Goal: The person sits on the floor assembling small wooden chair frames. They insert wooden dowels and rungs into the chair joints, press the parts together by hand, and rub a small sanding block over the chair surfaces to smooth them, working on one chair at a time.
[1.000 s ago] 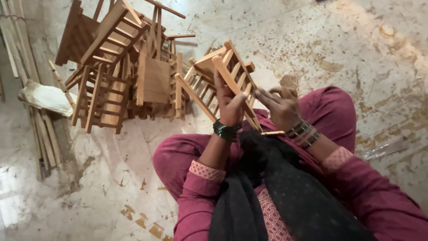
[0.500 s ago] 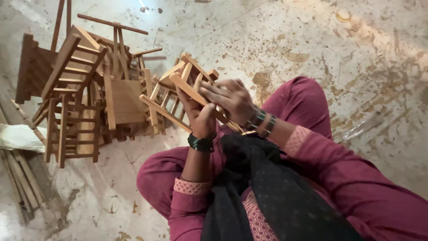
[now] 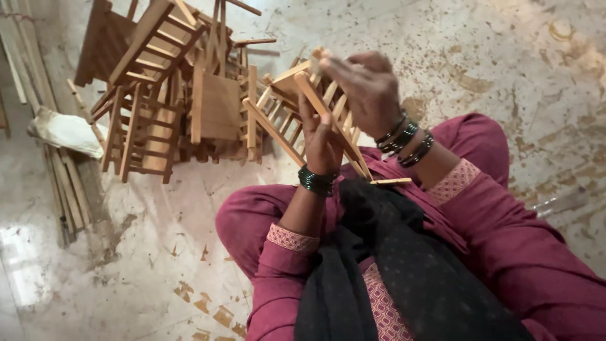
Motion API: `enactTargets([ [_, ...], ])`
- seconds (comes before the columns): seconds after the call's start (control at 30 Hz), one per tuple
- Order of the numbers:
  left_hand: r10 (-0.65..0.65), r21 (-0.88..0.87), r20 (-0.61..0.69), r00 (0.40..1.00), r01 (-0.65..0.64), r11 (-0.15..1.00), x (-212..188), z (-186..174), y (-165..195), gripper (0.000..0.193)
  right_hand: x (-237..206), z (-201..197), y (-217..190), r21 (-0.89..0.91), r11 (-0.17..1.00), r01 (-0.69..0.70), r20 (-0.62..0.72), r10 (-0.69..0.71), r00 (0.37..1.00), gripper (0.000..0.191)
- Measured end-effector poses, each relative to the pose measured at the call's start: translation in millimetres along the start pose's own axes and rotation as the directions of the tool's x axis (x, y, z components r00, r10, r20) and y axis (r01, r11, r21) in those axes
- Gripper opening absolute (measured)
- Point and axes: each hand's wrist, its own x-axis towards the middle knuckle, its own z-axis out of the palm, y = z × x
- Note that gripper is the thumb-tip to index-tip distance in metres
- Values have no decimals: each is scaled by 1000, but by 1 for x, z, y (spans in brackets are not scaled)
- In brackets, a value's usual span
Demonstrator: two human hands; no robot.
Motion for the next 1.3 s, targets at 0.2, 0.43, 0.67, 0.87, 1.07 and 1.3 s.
enactTargets([
  [0.2, 51, -39, 67, 996, -49, 998, 6, 9, 6, 91, -72, -14, -23, -73, 995, 63, 171, -50, 984, 39],
  [0.43, 7, 7, 107, 994, -8, 1000, 10, 31, 21, 89, -109, -56, -9, -125, 992, 9, 244, 23, 969, 26],
  [0.67, 36, 41, 108, 994, -40, 998, 11, 19, 15, 88, -20, 1, 5, -65, 995, -82, -41, 79, 996, 27],
  [0.87, 7, 114, 59, 998, -14, 993, 14, 11, 8, 96, -10, 10, -12, -163, 987, 12, 42, -5, 999, 30],
  [1.07, 8, 201, 60, 998, -20, 979, 15, 5, -3, 99, -6, -6, 2, 35, 997, -72, 127, 67, 990, 21],
  [1.3, -34, 186, 0, 999, 33, 982, 15, 5, -4, 101, 17, -18, 15, -185, 969, 163, 287, -106, 952, 16],
])
